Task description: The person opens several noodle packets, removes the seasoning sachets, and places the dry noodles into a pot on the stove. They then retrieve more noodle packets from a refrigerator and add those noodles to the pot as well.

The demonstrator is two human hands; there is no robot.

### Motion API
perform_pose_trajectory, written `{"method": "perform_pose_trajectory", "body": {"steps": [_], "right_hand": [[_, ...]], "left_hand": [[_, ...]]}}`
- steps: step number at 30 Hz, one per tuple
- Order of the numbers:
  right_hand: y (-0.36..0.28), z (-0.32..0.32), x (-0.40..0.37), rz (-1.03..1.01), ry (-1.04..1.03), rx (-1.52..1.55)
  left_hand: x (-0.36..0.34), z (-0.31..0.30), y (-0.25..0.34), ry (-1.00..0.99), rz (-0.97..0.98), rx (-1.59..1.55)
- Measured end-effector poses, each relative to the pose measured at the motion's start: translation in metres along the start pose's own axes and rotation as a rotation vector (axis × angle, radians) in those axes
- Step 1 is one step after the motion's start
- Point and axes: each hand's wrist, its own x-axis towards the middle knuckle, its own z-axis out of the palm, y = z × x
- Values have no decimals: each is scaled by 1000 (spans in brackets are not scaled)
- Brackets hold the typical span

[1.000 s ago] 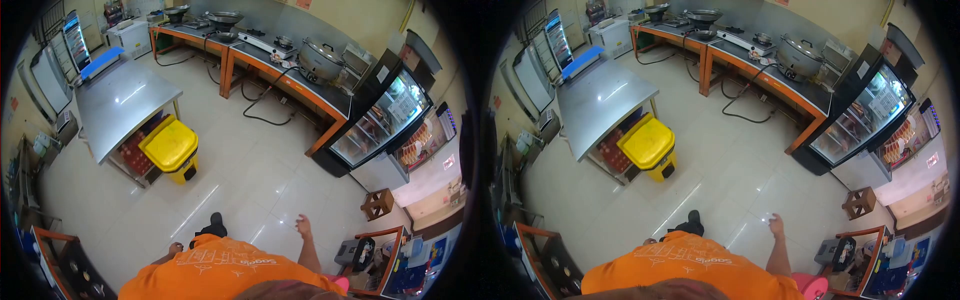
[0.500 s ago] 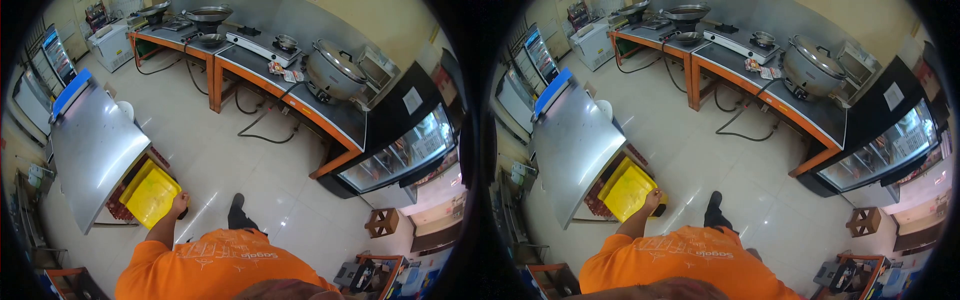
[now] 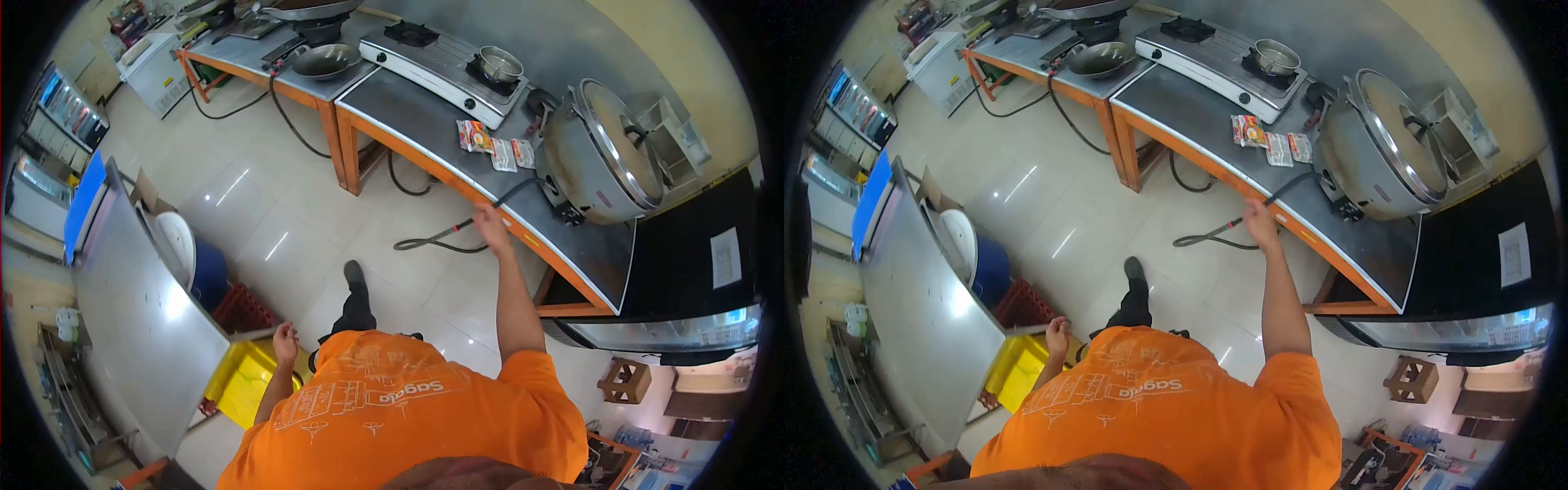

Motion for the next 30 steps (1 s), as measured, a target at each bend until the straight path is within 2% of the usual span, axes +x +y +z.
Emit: {"method": "perform_pose_trajectory", "body": {"steps": [2, 3, 4, 6, 9, 10, 11, 12, 13, 14, 15, 17, 18, 19, 21, 23, 26, 29, 30], "right_hand": [[-43, 11, 51, 1, 45, 3], [-57, 17, 75, 0, 67, 2], [-54, 24, 98, 28, 104, -2], [-49, 33, 154, 64, 176, -6], [-73, 27, 199, -8, 255, -193], [-36, 30, 226, -147, 343, -88], [-56, 21, 236, -329, 350, -370], [-41, 16, 257, -343, 276, -463], [-66, 18, 260, -231, 299, -444], [-13, 15, 286, -339, 300, -795], [-27, 17, 285, -54, 298, -616], [-23, 17, 301, 132, 209, -613], [-36, 20, 312, 227, 172, -629], [-73, 26, 311, 405, 210, -679], [-105, 34, 316, 477, 247, -671], [-133, 42, 326, 479, 254, -776], [-121, 67, 346, -37, 216, -667], [-174, 119, 378, 154, 32, -434], [-179, 136, 388, 191, 15, -507]], "left_hand": [[69, 11, 5, -22, 52, -76], [100, 17, 33, -17, 75, 33], [129, 30, 78, -10, 94, 138], [197, 56, 154, -28, 163, 114], [271, 100, 283, -120, 346, 178], [289, 117, 323, -149, 407, 185], [320, 134, 341, -206, 452, 115], [336, 150, 377, -236, 511, 159], [354, 166, 407, -270, 513, 205], [369, 182, 433, -313, 631, 223], [370, 196, 466, -357, 619, 196], [400, 220, 495, -393, 643, 229], [411, 229, 508, -376, 649, 236], [413, 229, 512, -369, 636, 251], [426, 223, 516, -332, 591, 294], [447, 223, 518, -326, 534, 334], [482, 209, 524, -354, 456, 400], [519, 207, 555, -345, 537, 333], [536, 204, 560, -358, 574, 367]]}}
